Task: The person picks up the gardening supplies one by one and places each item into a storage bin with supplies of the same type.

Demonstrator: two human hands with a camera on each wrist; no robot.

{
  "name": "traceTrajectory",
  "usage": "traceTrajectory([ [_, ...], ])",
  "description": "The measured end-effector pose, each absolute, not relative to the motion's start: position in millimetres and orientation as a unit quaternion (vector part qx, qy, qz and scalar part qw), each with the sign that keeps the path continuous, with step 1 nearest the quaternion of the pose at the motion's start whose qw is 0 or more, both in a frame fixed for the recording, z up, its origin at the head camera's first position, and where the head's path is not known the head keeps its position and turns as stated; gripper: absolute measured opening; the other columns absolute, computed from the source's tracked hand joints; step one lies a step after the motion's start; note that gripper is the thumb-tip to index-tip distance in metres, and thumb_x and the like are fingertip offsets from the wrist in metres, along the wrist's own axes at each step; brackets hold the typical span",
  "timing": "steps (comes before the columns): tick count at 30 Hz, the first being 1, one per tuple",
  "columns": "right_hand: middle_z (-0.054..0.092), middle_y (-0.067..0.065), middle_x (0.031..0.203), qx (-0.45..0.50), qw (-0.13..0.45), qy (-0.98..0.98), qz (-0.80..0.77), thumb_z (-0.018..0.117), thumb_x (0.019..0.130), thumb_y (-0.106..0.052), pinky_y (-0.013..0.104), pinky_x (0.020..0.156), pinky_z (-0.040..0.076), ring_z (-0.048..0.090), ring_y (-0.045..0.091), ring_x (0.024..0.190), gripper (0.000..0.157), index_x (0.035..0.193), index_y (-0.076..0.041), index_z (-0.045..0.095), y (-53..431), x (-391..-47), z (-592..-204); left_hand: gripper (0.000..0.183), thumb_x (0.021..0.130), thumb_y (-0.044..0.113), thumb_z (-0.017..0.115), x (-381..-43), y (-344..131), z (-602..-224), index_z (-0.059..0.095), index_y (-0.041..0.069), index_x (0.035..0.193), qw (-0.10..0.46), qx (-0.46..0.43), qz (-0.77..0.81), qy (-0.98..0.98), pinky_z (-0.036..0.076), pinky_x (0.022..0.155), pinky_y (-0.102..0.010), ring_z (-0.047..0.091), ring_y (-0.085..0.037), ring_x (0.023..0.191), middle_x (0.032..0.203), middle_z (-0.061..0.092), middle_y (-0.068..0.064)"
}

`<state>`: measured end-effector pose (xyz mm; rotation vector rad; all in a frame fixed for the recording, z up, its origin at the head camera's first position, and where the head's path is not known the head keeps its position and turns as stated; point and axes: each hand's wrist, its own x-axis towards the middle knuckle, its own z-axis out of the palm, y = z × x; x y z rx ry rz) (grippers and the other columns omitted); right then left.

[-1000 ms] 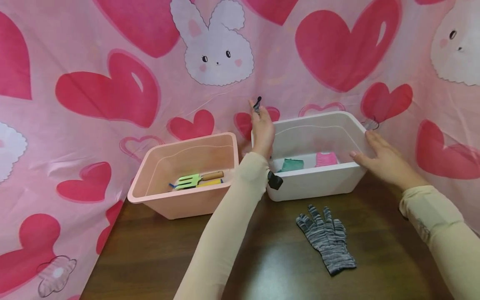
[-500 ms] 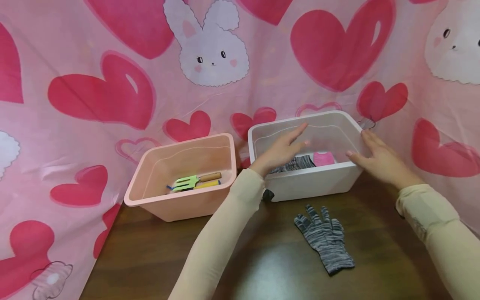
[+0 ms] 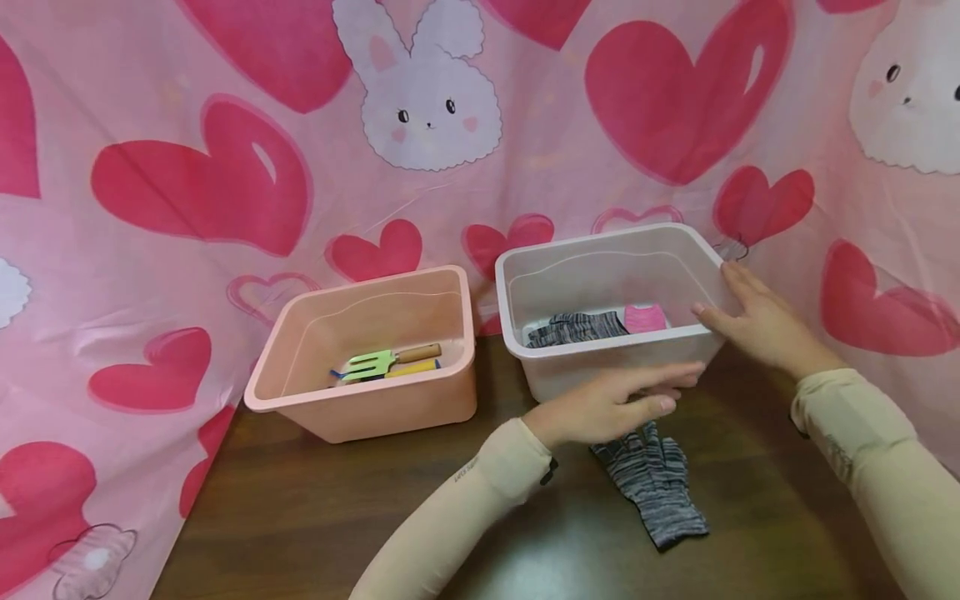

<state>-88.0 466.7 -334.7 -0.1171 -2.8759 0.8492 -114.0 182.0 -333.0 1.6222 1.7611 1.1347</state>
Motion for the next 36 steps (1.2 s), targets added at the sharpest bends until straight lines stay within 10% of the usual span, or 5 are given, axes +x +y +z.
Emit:
traceTrajectory([
  [11, 0.005, 0.028, 0.164, -0.037, 0.067, -0.956, 0.283, 0.056, 0.099, -0.050, 0.074, 0.110, 0.012, 0.008, 0.052, 0.147, 0.094, 0.160, 0.000, 0.006, 466.7, -86.0, -338.3, 0.063, 0.100, -0.001, 0.048, -68.3, 225.9, -402.1, 0.048, 0.035, 0.151, 0.236, 0.646, 0.088, 0.721, 0.025, 0.102, -0.005, 0.033, 0.016, 0.128, 0.151, 0.043, 0.021],
  [19, 0.004, 0.028, 0.164, -0.038, 0.062, -0.956, 0.284, 0.056, 0.099, -0.051, 0.074, 0.110, 0.012, 0.007, 0.051, 0.148, 0.095, 0.160, 0.000, 0.005, 466.5, -87.9, -338.3, 0.054, 0.098, 0.029, 0.066, -46.9, 231.8, -425.6, 0.049, 0.048, 0.145, 0.138, 0.657, -0.095, 0.735, 0.016, 0.117, -0.030, 0.027, 0.002, 0.139, 0.148, 0.040, 0.023],
  [28, 0.005, 0.027, 0.164, -0.041, 0.060, -0.957, 0.279, 0.054, 0.099, -0.052, 0.074, 0.110, 0.012, 0.007, 0.050, 0.148, 0.095, 0.161, -0.001, 0.005, 465.0, -88.3, -334.4, 0.054, 0.092, 0.042, 0.073, -39.3, 226.0, -425.7, 0.052, 0.042, 0.142, 0.076, 0.636, -0.122, 0.758, 0.018, 0.118, -0.036, 0.040, -0.002, 0.122, 0.129, 0.051, 0.019],
  [36, 0.006, 0.028, 0.164, -0.039, 0.067, -0.958, 0.276, 0.055, 0.099, -0.052, 0.072, 0.112, 0.012, 0.007, 0.049, 0.148, 0.094, 0.160, 0.001, 0.006, 465.2, -87.1, -335.2, 0.017, 0.103, 0.034, 0.053, -44.8, 227.9, -414.5, 0.051, 0.037, 0.120, 0.154, 0.631, -0.040, 0.760, 0.022, 0.116, -0.032, 0.042, 0.007, 0.107, 0.111, 0.045, 0.023],
])
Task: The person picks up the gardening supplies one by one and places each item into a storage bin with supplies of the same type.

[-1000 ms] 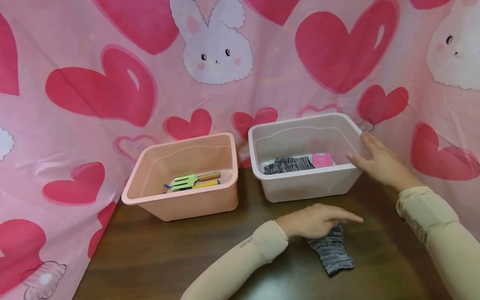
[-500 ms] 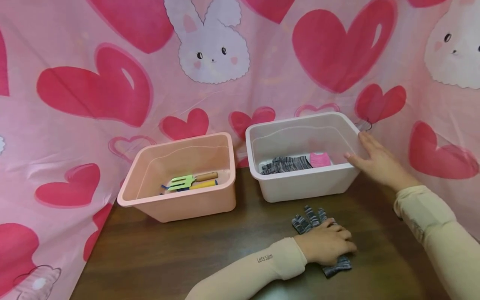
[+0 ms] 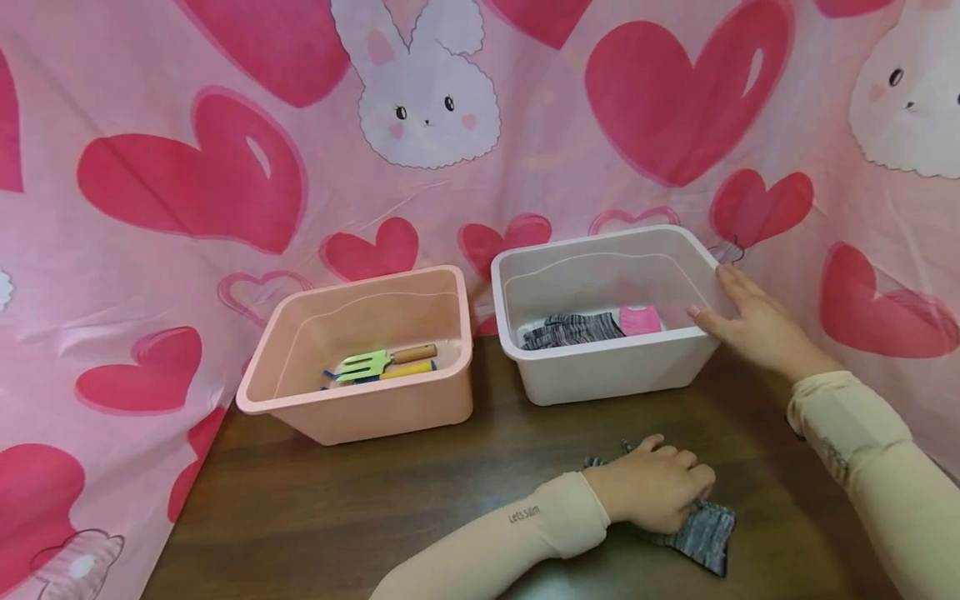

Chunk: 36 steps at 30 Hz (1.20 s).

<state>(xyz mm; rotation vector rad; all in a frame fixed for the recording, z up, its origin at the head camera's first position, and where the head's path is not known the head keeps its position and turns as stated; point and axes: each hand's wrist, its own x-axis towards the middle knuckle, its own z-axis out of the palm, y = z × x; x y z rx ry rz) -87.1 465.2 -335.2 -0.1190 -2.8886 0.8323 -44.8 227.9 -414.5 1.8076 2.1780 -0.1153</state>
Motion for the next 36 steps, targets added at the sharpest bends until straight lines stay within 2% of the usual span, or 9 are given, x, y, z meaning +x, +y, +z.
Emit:
traceTrajectory([
  [3, 0.005, 0.027, 0.165, -0.038, 0.067, -0.957, 0.280, 0.055, 0.099, -0.051, 0.072, 0.112, 0.011, 0.006, 0.049, 0.149, 0.094, 0.160, -0.001, 0.005, 466.0, -86.0, -335.3, 0.004, 0.105, 0.031, 0.048, -47.8, 229.5, -406.0, 0.049, 0.030, 0.109, 0.195, 0.623, 0.029, 0.757, 0.034, 0.095, -0.017, 0.045, 0.007, 0.085, 0.096, 0.047, 0.019],
  [7, 0.005, 0.027, 0.165, -0.035, 0.068, -0.957, 0.281, 0.054, 0.099, -0.051, 0.072, 0.111, 0.011, 0.006, 0.049, 0.149, 0.093, 0.161, -0.001, 0.005, 466.6, -84.9, -335.3, 0.010, 0.101, 0.029, 0.054, -50.8, 228.7, -397.7, 0.049, 0.026, 0.109, 0.256, 0.570, 0.164, 0.763, 0.037, 0.067, -0.009, 0.048, 0.006, 0.069, 0.086, 0.056, 0.016],
  [15, 0.004, 0.028, 0.164, -0.041, 0.054, -0.959, 0.275, 0.053, 0.099, -0.053, 0.074, 0.110, 0.011, 0.005, 0.050, 0.148, 0.095, 0.160, -0.001, 0.003, 466.1, -85.1, -335.1, 0.032, 0.095, 0.036, 0.069, -61.8, 221.1, -392.6, 0.069, 0.026, 0.125, 0.296, 0.494, 0.343, 0.742, 0.035, 0.089, -0.006, 0.049, 0.013, 0.111, 0.120, 0.062, 0.024],
  [20, 0.001, 0.028, 0.164, -0.043, 0.045, -0.958, 0.280, 0.052, 0.099, -0.054, 0.077, 0.108, 0.011, 0.004, 0.052, 0.147, 0.095, 0.161, -0.003, 0.001, 466.1, -85.5, -334.6, 0.061, 0.093, 0.033, 0.074, -69.1, 215.8, -390.2, 0.053, 0.021, 0.149, 0.314, 0.460, 0.336, 0.759, 0.038, 0.091, -0.008, 0.053, 0.007, 0.114, 0.136, 0.059, 0.014],
  [26, 0.003, 0.028, 0.164, -0.043, 0.047, -0.957, 0.283, 0.054, 0.099, -0.054, 0.076, 0.108, 0.011, 0.007, 0.053, 0.147, 0.096, 0.161, -0.002, 0.002, 463.5, -86.7, -333.3, 0.070, 0.089, 0.023, 0.080, -76.6, 208.2, -384.5, 0.050, 0.010, 0.150, 0.346, 0.379, 0.390, 0.765, 0.042, 0.092, -0.014, 0.054, 0.003, 0.107, 0.129, 0.064, 0.007],
  [29, 0.001, 0.028, 0.164, -0.044, 0.044, -0.957, 0.284, 0.054, 0.098, -0.055, 0.076, 0.108, 0.010, 0.006, 0.052, 0.147, 0.097, 0.161, -0.003, 0.001, 463.3, -86.8, -333.5, 0.049, 0.087, 0.015, 0.081, -79.9, 203.6, -381.8, 0.065, 0.003, 0.132, 0.377, 0.348, 0.437, 0.739, 0.044, 0.081, -0.015, 0.056, 0.002, 0.095, 0.114, 0.070, 0.008],
  [32, -0.001, 0.027, 0.165, -0.045, 0.040, -0.957, 0.285, 0.053, 0.098, -0.056, 0.077, 0.107, 0.010, 0.005, 0.053, 0.147, 0.097, 0.161, -0.004, 0.000, 462.9, -86.8, -333.3, 0.018, 0.086, 0.010, 0.081, -83.1, 199.7, -380.3, 0.071, 0.005, 0.099, 0.377, 0.348, 0.476, 0.714, 0.041, 0.065, -0.017, 0.051, 0.000, 0.075, 0.081, 0.065, 0.009],
  [34, -0.001, 0.027, 0.165, -0.046, 0.041, -0.957, 0.284, 0.054, 0.098, -0.056, 0.077, 0.107, 0.010, 0.005, 0.053, 0.147, 0.097, 0.161, -0.004, 0.000, 462.5, -86.8, -333.2, 0.016, 0.085, 0.005, 0.080, -84.4, 197.5, -379.9, 0.064, 0.006, 0.087, 0.375, 0.349, 0.519, 0.684, 0.040, 0.060, -0.018, 0.049, -0.003, 0.068, 0.073, 0.058, 0.008],
  [36, -0.001, 0.027, 0.164, -0.047, 0.042, -0.957, 0.282, 0.054, 0.098, -0.056, 0.078, 0.106, 0.011, 0.005, 0.054, 0.146, 0.098, 0.161, -0.004, 0.000, 461.9, -86.6, -332.9, 0.019, 0.085, -0.002, 0.078, -85.1, 195.7, -379.4, 0.061, 0.005, 0.089, 0.375, 0.348, 0.568, 0.645, 0.045, 0.063, -0.017, 0.052, -0.001, 0.070, 0.076, 0.059, 0.008],
])
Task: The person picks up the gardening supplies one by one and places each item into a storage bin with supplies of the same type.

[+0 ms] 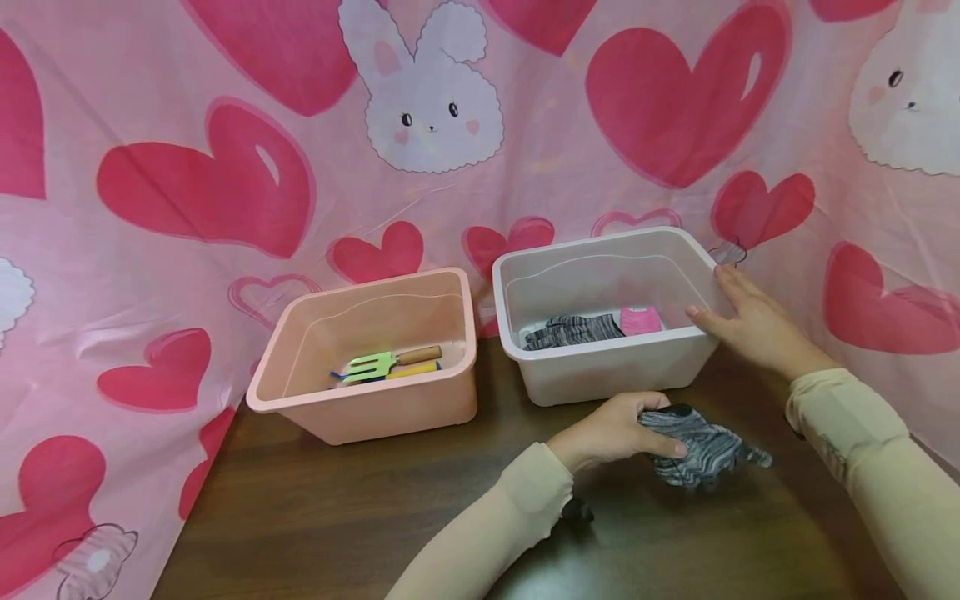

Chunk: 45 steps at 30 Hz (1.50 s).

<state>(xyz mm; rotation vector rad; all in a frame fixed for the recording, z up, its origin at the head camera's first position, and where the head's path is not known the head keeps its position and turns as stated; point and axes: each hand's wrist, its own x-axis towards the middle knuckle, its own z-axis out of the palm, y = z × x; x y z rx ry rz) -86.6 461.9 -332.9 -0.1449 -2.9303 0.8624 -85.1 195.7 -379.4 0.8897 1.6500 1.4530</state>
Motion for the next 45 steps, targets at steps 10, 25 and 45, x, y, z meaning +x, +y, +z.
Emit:
traceTrajectory([
  [10, 0.001, 0.028, 0.164, -0.050, 0.043, -0.960, 0.273, 0.053, 0.098, -0.057, 0.078, 0.106, 0.012, 0.006, 0.054, 0.146, 0.098, 0.161, -0.003, 0.001, 463.6, -85.6, -334.4, 0.039, 0.086, -0.025, 0.051, -77.7, 187.5, -370.6, 0.043, -0.029, 0.124, 0.447, 0.321, 0.731, 0.403, 0.052, 0.074, -0.022, 0.062, -0.009, 0.083, 0.093, 0.067, 0.002],
  [25, 0.001, 0.027, 0.165, -0.055, 0.050, -0.957, 0.281, 0.053, 0.098, -0.056, 0.080, 0.104, 0.014, 0.009, 0.056, 0.145, 0.097, 0.161, -0.005, 0.001, 463.7, -82.5, -333.0, 0.087, 0.097, 0.060, 0.048, -79.8, 177.7, -354.4, 0.054, -0.024, 0.121, 0.355, 0.319, 0.732, 0.485, 0.056, 0.076, -0.026, 0.066, -0.009, 0.083, 0.105, 0.066, -0.030],
  [45, 0.003, 0.027, 0.164, -0.042, 0.044, -0.959, 0.276, 0.054, 0.098, -0.056, 0.074, 0.110, 0.011, 0.005, 0.051, 0.148, 0.096, 0.161, -0.003, 0.003, 461.4, -90.6, -332.1, 0.057, 0.111, 0.035, 0.031, -148.5, 144.5, -276.9, 0.021, 0.012, 0.162, 0.020, 0.198, 0.887, 0.416, 0.027, 0.116, -0.031, 0.031, -0.015, 0.143, 0.160, 0.032, -0.002],
])
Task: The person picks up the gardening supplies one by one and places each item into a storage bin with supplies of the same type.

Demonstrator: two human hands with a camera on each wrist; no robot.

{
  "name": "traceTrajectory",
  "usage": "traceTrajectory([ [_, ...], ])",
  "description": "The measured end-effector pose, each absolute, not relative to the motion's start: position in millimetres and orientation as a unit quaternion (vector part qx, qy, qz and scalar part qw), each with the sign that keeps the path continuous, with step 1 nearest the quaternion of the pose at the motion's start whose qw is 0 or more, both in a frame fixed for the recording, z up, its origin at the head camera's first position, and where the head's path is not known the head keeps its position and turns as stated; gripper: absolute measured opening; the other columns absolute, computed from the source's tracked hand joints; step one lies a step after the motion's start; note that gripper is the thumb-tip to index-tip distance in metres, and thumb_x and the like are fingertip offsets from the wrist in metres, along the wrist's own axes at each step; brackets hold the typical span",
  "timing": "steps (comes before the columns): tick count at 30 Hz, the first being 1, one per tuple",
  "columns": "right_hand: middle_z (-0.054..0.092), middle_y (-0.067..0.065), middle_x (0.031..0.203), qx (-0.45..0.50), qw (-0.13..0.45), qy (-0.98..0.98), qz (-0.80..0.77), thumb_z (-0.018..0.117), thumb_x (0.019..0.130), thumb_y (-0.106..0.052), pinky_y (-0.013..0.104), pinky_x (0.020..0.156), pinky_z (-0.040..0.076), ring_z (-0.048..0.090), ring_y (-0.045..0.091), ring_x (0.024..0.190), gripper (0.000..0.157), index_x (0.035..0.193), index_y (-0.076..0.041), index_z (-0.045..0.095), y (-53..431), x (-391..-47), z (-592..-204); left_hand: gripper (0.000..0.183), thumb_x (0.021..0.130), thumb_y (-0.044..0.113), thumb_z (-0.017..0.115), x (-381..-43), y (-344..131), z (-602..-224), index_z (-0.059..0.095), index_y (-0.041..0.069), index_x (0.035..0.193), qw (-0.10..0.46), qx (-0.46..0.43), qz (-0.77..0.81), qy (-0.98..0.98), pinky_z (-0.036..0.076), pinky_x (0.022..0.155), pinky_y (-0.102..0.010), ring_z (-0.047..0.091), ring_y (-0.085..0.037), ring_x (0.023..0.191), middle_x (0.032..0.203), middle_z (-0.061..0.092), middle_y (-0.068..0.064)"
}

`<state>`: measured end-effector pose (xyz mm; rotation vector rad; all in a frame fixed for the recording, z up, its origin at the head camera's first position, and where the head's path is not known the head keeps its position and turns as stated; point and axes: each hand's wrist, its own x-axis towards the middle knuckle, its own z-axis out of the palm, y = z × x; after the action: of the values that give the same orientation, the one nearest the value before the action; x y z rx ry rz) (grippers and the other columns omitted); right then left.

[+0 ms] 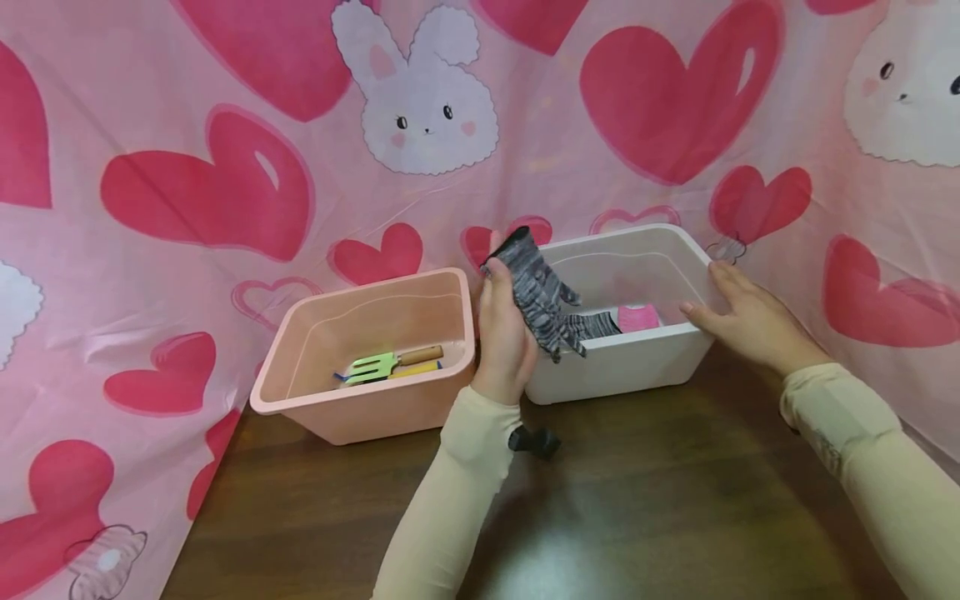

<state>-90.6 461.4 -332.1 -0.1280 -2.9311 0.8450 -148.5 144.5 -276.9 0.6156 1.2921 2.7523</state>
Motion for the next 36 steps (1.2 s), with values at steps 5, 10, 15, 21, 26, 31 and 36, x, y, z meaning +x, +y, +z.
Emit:
traceTrajectory([
  [5, 0.003, 0.027, 0.164, -0.041, 0.046, -0.959, 0.277, 0.053, 0.098, -0.057, 0.073, 0.111, 0.009, 0.004, 0.050, 0.148, 0.097, 0.161, -0.004, 0.002, 460.7, -90.0, -333.2, 0.062, 0.111, 0.040, 0.027, -179.1, 137.9, -268.1, 0.007, 0.016, 0.164, -0.065, 0.182, 0.833, 0.518, 0.015, 0.118, -0.024, 0.015, -0.008, 0.149, 0.165, 0.022, 0.002],
  [10, 0.006, 0.028, 0.164, -0.036, 0.064, -0.960, 0.272, 0.055, 0.098, -0.055, 0.070, 0.113, 0.010, 0.008, 0.050, 0.148, 0.096, 0.160, 0.000, 0.008, 459.0, -90.1, -332.9, 0.061, 0.110, 0.046, 0.025, -195.0, 141.0, -266.0, 0.005, 0.027, 0.164, -0.084, 0.167, 0.742, 0.644, 0.008, 0.122, -0.035, 0.009, -0.013, 0.152, 0.166, 0.020, -0.002],
  [15, 0.008, 0.028, 0.164, -0.032, 0.077, -0.958, 0.273, 0.056, 0.098, -0.054, 0.070, 0.113, 0.011, 0.010, 0.051, 0.147, 0.094, 0.160, 0.002, 0.011, 458.3, -88.9, -332.6, 0.059, 0.110, 0.043, 0.030, -190.3, 164.9, -276.2, 0.016, 0.024, 0.164, -0.119, 0.169, 0.549, 0.810, -0.002, 0.120, -0.055, -0.006, -0.035, 0.152, 0.166, 0.006, -0.022],
  [21, 0.009, 0.029, 0.163, -0.032, 0.080, -0.958, 0.275, 0.057, 0.098, -0.052, 0.070, 0.113, 0.012, 0.011, 0.051, 0.147, 0.094, 0.159, 0.002, 0.011, 457.5, -89.9, -333.9, 0.072, 0.105, 0.055, 0.039, -171.0, 186.4, -295.9, 0.020, 0.015, 0.163, 0.072, 0.304, 0.352, 0.883, 0.005, 0.121, -0.053, 0.003, -0.031, 0.153, 0.166, 0.013, -0.018],
  [26, 0.008, 0.028, 0.164, -0.026, 0.081, -0.958, 0.274, 0.057, 0.098, -0.051, 0.068, 0.114, 0.010, 0.009, 0.050, 0.148, 0.094, 0.159, 0.003, 0.010, 454.4, -93.8, -334.9, 0.058, 0.105, 0.042, 0.050, -166.6, 172.3, -300.2, 0.044, 0.013, 0.154, 0.081, 0.329, 0.325, 0.883, 0.021, 0.120, -0.046, 0.026, -0.025, 0.149, 0.159, 0.037, -0.009],
  [31, 0.008, 0.028, 0.164, -0.026, 0.082, -0.958, 0.273, 0.057, 0.098, -0.050, 0.067, 0.115, 0.011, 0.010, 0.049, 0.148, 0.093, 0.159, 0.004, 0.011, 453.7, -92.5, -333.6, 0.048, 0.104, 0.034, 0.053, -165.4, 145.3, -299.9, 0.054, 0.014, 0.148, 0.041, 0.358, 0.332, 0.871, 0.027, 0.118, -0.040, 0.037, -0.021, 0.143, 0.153, 0.046, -0.005],
  [36, 0.006, 0.028, 0.164, -0.027, 0.071, -0.958, 0.275, 0.056, 0.099, -0.052, 0.067, 0.115, 0.010, 0.006, 0.048, 0.149, 0.094, 0.159, 0.002, 0.008, 458.3, -90.4, -334.6, 0.041, 0.103, 0.028, 0.056, -160.1, 120.4, -303.8, 0.062, 0.012, 0.139, -0.049, 0.353, 0.299, 0.885, 0.015, 0.121, -0.048, 0.032, -0.028, 0.146, 0.148, 0.051, -0.009],
])
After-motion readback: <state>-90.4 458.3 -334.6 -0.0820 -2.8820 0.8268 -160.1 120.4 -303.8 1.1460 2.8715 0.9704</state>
